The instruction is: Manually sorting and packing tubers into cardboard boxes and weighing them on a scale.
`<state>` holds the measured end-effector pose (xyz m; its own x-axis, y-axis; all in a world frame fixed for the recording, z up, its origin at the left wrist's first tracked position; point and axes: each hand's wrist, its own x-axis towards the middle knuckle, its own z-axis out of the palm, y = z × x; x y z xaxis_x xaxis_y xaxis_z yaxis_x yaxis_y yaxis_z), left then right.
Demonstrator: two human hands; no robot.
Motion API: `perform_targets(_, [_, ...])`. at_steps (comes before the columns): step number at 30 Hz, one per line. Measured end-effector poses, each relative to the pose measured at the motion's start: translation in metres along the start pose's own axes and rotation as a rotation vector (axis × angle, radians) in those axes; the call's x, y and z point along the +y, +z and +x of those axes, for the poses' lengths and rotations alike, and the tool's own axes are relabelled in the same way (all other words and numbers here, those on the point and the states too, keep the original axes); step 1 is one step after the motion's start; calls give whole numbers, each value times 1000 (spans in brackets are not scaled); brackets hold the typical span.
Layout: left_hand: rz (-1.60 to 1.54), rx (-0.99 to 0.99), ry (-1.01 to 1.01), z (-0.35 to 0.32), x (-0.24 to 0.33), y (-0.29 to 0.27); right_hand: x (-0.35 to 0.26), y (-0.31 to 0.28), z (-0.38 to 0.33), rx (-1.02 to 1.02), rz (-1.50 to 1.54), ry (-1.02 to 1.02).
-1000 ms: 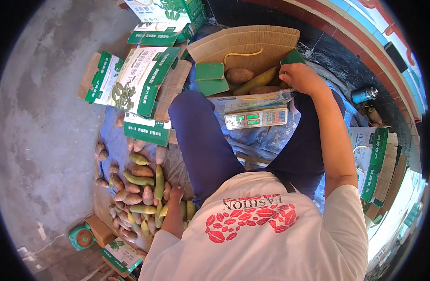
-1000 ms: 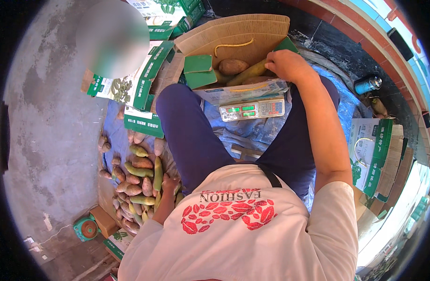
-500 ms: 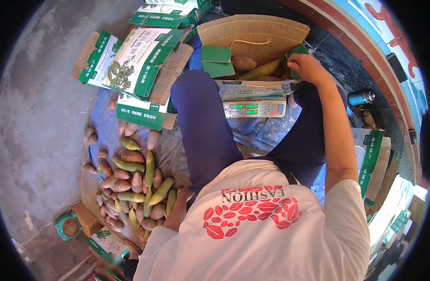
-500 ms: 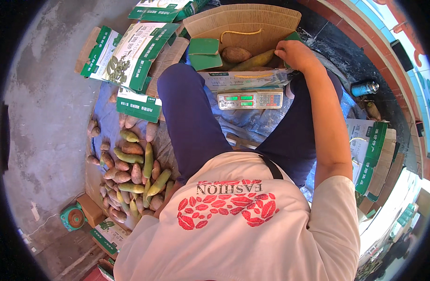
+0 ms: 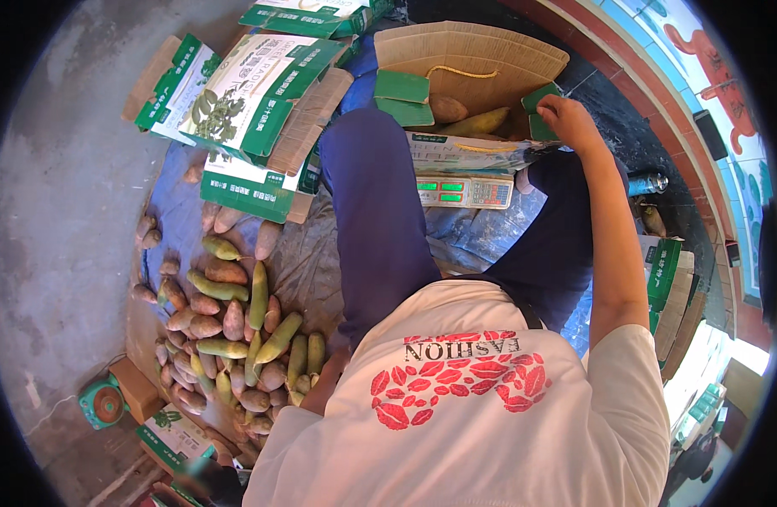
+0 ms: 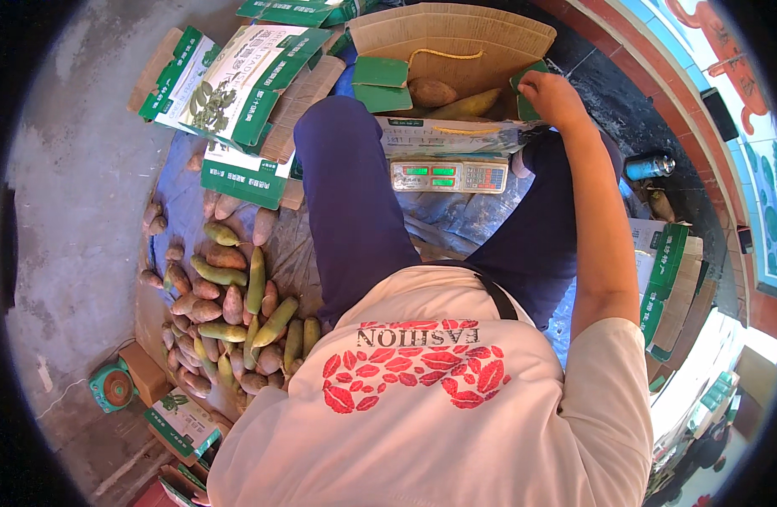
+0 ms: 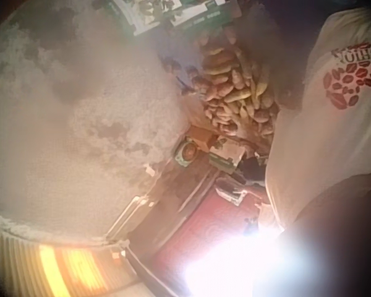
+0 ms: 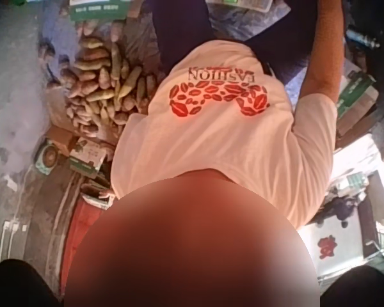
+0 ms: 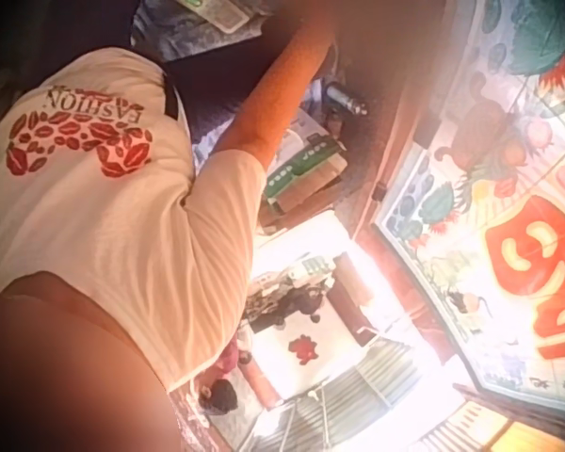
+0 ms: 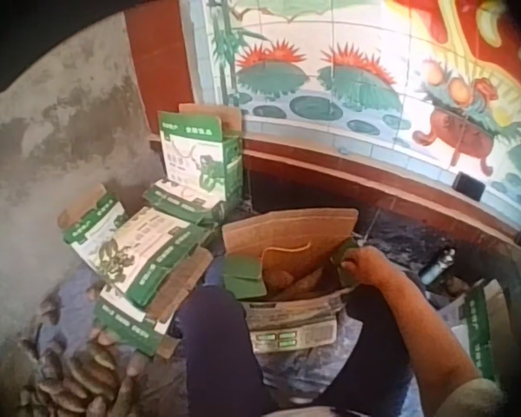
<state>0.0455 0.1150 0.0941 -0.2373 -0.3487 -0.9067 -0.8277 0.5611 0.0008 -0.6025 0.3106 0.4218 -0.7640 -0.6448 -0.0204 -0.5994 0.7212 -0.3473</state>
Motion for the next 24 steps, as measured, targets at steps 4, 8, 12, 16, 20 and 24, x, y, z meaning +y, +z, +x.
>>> perform_targets(4, [18,-16,-8,-12,3,10,7,3,2,61,-38,-56])
perform_targets(8, [31,-36,-25,-20,10,10,7,5,4,92,-45,-45])
perform_targets(12, [78,-49,-20,-39,-3,16,2,0,0,72,-53,-9])
perform_targets(16, [225,110,-75,-18,-47,71,1,4,7,65,-40,-40])
perform_targets(20, [281,-23,-101,-23,-25,44,3,4,5,60,-74,-32])
perform_targets(24, [318,-100,-127,-19,-22,39,4,6,6,84,-60,-46])
